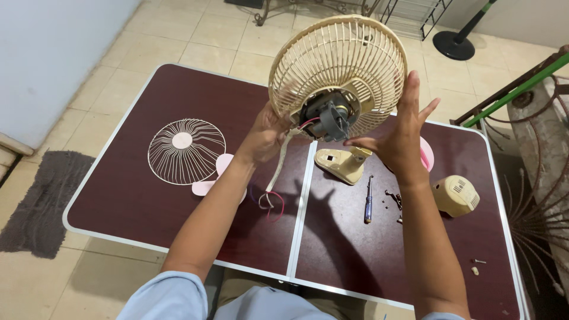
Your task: The person disassembles a small electric fan on a table. They remove the front grille, fan blades, and rear grille, then detach the motor housing from the base using a screwdriver. The components are laid out on the table.
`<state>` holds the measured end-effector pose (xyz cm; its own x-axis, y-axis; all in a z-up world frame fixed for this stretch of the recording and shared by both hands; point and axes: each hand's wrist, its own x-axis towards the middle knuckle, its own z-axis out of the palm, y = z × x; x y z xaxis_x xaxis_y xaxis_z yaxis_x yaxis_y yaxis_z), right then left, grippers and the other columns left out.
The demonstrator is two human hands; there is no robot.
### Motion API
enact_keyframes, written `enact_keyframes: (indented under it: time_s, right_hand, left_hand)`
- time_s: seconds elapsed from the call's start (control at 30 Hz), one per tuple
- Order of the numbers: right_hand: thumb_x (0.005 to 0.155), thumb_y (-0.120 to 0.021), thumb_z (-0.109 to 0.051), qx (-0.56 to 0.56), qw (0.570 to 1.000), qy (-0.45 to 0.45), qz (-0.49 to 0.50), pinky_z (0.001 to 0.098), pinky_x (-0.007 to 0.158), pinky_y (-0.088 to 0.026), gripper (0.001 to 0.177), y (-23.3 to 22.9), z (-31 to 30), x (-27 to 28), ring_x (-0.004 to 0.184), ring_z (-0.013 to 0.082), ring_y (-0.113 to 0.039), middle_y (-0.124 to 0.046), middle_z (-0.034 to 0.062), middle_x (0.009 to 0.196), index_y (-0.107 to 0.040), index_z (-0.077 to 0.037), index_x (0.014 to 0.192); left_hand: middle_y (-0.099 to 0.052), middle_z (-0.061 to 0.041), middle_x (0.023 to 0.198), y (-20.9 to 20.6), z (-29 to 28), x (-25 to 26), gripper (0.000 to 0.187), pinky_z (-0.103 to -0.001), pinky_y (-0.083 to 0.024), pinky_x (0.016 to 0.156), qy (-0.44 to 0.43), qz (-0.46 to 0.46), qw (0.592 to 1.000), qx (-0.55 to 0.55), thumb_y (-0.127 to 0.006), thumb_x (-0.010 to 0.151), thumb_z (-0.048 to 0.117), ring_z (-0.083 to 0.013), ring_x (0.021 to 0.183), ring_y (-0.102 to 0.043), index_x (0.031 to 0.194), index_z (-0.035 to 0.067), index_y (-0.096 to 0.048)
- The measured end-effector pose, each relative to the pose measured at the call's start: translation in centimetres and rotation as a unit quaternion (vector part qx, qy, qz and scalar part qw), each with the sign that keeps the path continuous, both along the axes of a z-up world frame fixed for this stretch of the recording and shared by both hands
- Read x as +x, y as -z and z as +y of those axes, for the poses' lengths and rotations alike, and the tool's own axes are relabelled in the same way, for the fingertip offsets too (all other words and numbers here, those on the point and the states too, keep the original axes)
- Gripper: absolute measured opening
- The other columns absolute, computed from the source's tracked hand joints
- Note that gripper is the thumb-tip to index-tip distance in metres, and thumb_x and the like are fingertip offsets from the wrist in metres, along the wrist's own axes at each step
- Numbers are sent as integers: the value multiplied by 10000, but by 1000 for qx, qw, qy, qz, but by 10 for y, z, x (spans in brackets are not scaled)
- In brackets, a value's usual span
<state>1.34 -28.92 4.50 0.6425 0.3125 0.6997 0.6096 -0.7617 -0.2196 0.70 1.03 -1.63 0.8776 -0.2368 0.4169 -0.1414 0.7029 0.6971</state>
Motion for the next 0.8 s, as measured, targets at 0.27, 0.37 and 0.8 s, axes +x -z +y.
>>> enact_keyframes:
  time_s: [0.27,0.37,0.8]
  right_hand:
    - [583,-1071,-442,54,998,-9,-29,712,1247,81,1542,10,-1,-2,1644,361,-280,-290,198,1749,-55,-110,1694]
    - [587,-1061,-450,63,998,-18,-21,725,1254,57,1533,7,0,-2,1643,356,-300,-305,195,1750,-62,-112,1699]
    - [982,-834,-455,248,950,-145,124,702,1257,-330,1027,-14,8,-15,1478,248,-609,-551,91,1633,-195,-103,1704]
  left_hand:
    - [-151,-115,1775,-32,8,-9,1043,-432,-157,1362,-165,-135,949,234,-669,1038,430,-245,1652,-150,1686,143,97]
    - [-89,-145,1798,-29,12,-6,1058,-464,-97,1375,-229,-149,911,310,-652,1018,536,-303,1682,-64,1698,147,58]
    - [330,-174,1705,-29,10,-16,1056,-850,122,1139,-427,-137,746,492,-639,814,828,-441,1584,327,1672,257,-413]
